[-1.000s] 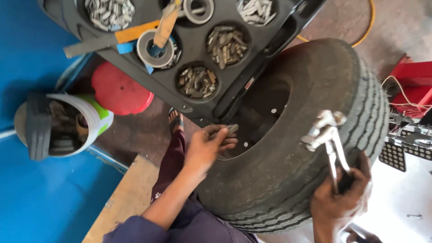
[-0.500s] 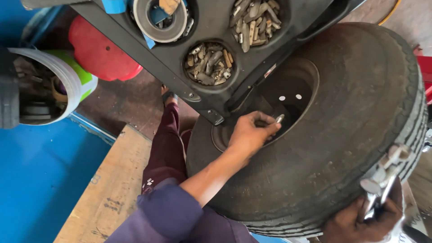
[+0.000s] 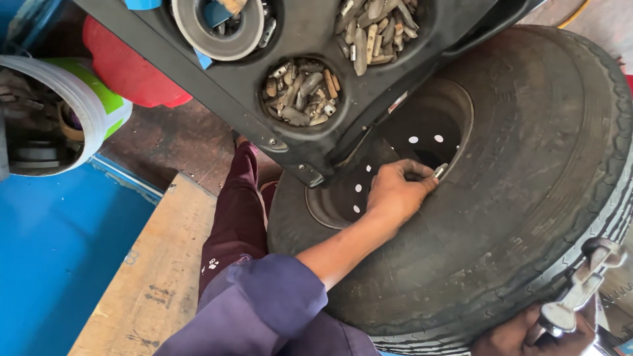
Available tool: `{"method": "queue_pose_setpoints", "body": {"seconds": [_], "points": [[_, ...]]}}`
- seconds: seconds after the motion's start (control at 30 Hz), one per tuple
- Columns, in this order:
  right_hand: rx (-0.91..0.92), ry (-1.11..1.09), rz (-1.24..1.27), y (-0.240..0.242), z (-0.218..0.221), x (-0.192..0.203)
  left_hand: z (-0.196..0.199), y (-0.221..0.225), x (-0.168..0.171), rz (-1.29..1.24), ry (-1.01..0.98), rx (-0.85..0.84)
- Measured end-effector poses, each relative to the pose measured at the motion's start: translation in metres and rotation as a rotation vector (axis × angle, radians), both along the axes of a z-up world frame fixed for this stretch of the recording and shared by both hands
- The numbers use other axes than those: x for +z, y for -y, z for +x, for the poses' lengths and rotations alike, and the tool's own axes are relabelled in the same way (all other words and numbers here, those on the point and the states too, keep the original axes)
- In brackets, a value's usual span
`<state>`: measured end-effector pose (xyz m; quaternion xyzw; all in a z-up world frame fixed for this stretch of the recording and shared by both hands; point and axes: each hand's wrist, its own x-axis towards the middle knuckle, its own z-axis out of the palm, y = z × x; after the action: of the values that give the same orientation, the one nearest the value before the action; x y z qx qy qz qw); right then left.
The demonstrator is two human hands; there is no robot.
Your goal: Balancing a tire using a wheel balancer machine.
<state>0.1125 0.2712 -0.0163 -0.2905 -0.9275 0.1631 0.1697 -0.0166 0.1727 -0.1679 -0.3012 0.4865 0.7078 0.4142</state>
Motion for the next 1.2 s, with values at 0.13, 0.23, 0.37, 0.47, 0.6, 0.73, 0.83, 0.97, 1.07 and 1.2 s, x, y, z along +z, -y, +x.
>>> {"method": "queue_pose_setpoints", "body": {"seconds": [0.13, 0.23, 0.37, 0.47, 0.6, 0.73, 0.83, 0.97, 1.07, 1.2], "points": [[0.191, 0.025, 0.036, 0.011, -0.01, 0.007, -0.004, 0.005, 0.006, 0.004, 0.018, -0.033], [0.248, 0.047, 0.015, 0.007, -0.007, 0.009, -0.004, 0.007, 0.005, 0.03, 0.007, -0.045], [0.192, 0.072, 0.069, 0.024, -0.022, 0.015, 0.005, 0.003, 0.001, 0.084, -0.029, -0.03], [0.122, 0.075, 0.115, 0.032, -0.026, 0.015, 0.011, 0.001, -0.004, 0.086, -0.077, -0.029], [0.205, 0.085, 0.151, -0.041, 0.021, 0.011, 0.017, 0.0, -0.005, 0.051, -0.164, -0.057], [0.286, 0.238, 0.154, -0.066, -0.009, 0.035, 0.017, 0.009, 0.002, -0.028, -0.267, -0.103], [0.081, 0.39, -0.238, -0.086, -0.047, 0.055, 0.02, 0.017, 0.01, -0.046, -0.262, -0.127], [0.177, 0.916, -0.664, -0.256, -0.052, 0.046, 0.029, 0.01, -0.003, -0.005, -0.253, -0.055], [0.188, 0.913, -0.529, -0.115, -0.131, 0.054, 0.022, 0.01, -0.005, 0.048, -0.292, -0.051], [0.433, 0.973, -0.331, -0.062, -0.167, 0.049, 0.033, -0.007, -0.019, 0.016, -0.394, -0.023]]}}
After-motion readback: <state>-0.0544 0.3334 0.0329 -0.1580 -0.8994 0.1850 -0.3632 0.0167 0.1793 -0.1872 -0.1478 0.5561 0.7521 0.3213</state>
